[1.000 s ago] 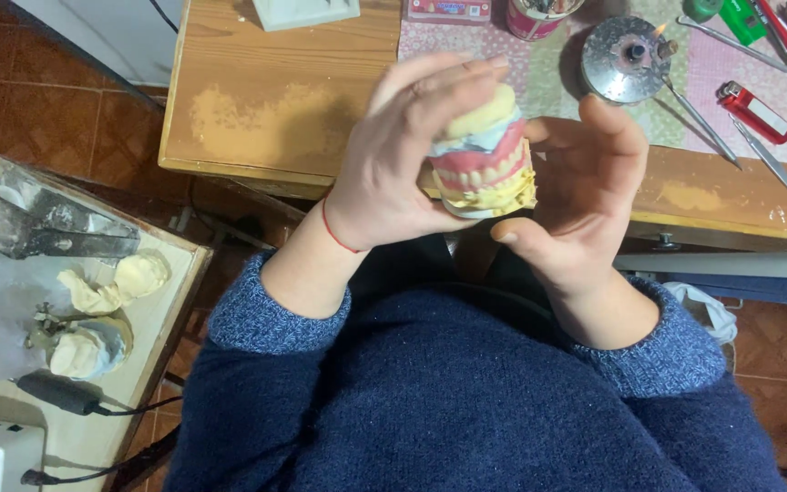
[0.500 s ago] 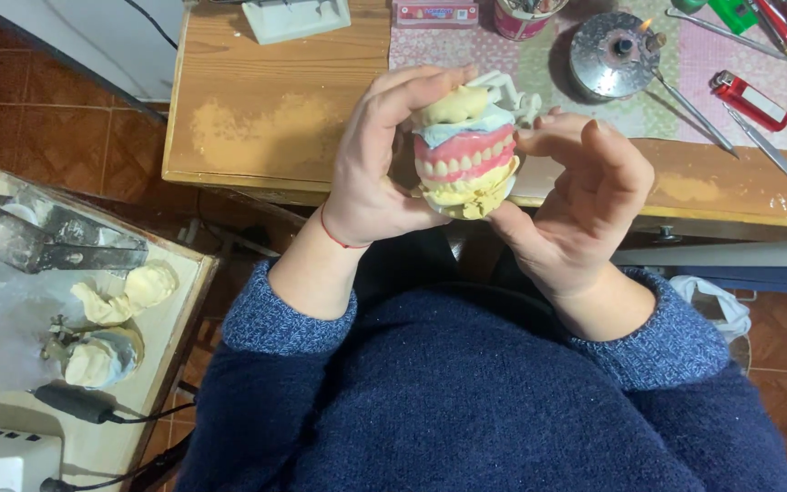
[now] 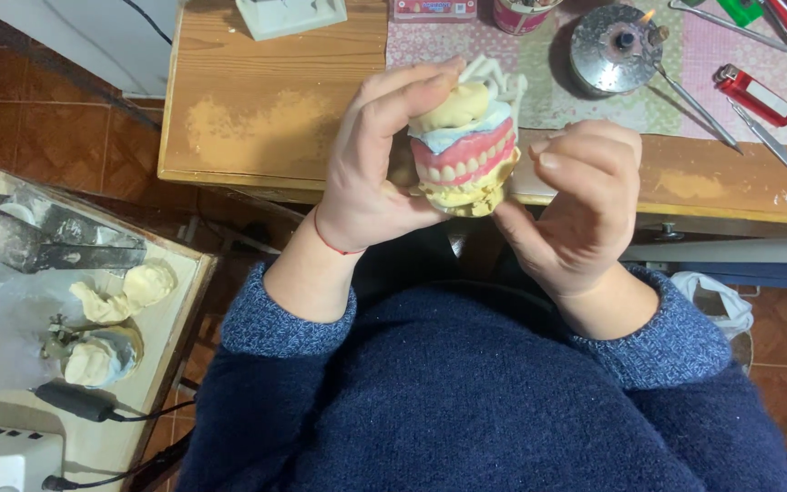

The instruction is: The recorder is assembling and inspecting dental molds and dentures at a workshop desk, using a spirit lamp and hand tools.

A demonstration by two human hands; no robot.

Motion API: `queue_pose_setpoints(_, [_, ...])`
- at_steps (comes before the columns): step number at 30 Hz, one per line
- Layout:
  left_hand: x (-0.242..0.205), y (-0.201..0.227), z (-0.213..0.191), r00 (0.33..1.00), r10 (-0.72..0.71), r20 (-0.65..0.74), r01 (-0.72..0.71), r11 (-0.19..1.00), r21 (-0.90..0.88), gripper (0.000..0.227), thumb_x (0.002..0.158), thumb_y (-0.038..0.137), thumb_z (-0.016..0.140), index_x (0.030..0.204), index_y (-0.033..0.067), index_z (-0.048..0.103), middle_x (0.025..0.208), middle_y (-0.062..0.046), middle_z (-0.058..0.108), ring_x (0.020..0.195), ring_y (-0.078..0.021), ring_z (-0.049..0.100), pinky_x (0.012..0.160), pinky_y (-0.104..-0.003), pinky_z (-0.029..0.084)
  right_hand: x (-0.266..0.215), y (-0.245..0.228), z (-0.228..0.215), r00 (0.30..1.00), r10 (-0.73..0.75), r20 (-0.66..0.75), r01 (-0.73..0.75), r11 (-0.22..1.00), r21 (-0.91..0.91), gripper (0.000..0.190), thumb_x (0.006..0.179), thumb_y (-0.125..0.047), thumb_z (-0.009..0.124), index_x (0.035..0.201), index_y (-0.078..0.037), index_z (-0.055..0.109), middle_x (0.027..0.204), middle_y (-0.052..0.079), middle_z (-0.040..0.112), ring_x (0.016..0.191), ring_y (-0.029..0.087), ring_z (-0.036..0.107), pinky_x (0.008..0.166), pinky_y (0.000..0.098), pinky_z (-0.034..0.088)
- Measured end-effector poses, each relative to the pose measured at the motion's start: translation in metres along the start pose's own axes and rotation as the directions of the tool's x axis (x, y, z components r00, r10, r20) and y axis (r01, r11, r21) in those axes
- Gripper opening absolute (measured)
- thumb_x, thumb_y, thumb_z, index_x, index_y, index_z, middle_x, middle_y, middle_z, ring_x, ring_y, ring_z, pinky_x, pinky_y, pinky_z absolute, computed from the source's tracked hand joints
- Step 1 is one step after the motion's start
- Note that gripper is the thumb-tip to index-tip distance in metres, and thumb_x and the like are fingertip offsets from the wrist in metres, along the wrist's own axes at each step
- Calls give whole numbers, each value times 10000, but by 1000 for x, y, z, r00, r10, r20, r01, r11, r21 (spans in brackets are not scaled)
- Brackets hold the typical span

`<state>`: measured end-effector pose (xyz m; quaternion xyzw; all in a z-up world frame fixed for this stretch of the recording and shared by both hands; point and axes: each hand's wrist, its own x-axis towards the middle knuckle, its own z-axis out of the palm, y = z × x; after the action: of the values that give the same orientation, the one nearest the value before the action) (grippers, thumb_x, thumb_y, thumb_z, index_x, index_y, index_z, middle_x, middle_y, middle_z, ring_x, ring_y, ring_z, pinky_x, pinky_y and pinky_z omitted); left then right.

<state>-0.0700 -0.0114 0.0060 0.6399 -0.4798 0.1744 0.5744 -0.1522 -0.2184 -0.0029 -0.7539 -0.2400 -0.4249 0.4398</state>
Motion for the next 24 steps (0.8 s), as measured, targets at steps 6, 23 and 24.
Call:
queue_pose_setpoints(6, [3, 9, -5, 1000, -9, 5, 8, 976, 217, 959, 803, 234, 1080, 1496, 165, 421, 1492, -68, 494, 1345, -227, 558, 1151, -313, 543, -1, 3, -5, 993, 40, 108, -37, 999, -32, 412, 910, -61, 859, 1249, -49, 626, 1171, 104, 580, 1064, 248, 545, 907, 341, 446])
queue_pose_setpoints(23, [7, 27, 0, 982, -180, -65, 191, 932, 309, 852, 779, 178, 1018, 1431, 180, 469, 1283, -29, 537, 1168, -175, 653, 999, -263, 602, 12, -2, -2, 990, 1, 143, 26, 983, -184, 321, 892, 23, 859, 1159, -9, 683, 1016, 108, 618, 980, 302, 576, 861, 403, 488])
queue_pose_setpoints(24, [8, 28, 0, 981, -181, -67, 193, 931, 309, 852, 779, 178, 1018, 1431, 180, 469, 1283, -29, 537, 1168, -175, 653, 999, -263, 602, 14, -3, -2, 989, 1, 145, 26, 983, -183, 321, 892, 23, 859, 1159, -9, 683, 1016, 108, 618, 980, 302, 576, 861, 403, 488])
